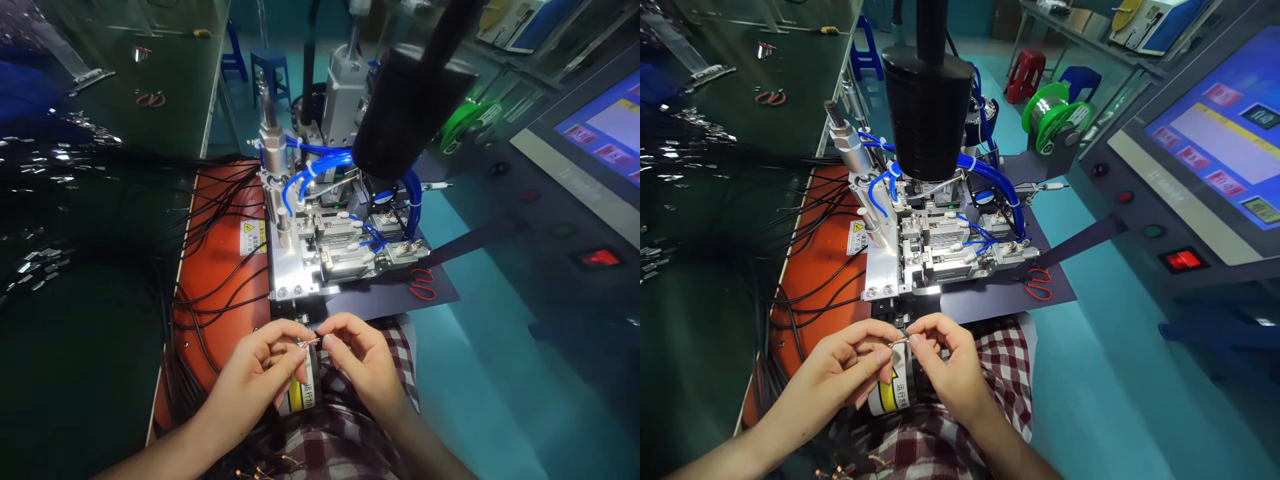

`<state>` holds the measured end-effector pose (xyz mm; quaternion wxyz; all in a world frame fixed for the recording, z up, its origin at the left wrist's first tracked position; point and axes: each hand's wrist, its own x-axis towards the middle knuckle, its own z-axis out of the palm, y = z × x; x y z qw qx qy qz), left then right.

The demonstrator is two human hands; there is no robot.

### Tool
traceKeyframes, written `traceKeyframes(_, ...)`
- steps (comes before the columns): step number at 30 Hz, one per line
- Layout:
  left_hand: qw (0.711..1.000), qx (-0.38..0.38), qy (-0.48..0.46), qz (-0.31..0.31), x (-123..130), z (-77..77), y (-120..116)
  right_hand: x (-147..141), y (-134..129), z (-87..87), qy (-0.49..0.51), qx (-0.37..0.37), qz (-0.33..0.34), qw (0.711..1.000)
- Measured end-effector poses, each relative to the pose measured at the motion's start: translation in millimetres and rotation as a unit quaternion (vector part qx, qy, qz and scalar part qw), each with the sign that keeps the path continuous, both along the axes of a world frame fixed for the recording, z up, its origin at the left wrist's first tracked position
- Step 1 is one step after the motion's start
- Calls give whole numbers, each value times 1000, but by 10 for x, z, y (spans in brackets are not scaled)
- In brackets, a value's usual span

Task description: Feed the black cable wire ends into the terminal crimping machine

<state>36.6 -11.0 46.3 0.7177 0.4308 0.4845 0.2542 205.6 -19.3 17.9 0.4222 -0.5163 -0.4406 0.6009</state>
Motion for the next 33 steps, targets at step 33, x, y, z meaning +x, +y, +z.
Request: traceKeyframes(33,999,-37,-9,-6,-42,-13,27,152,248,108,-16,147,149,978)
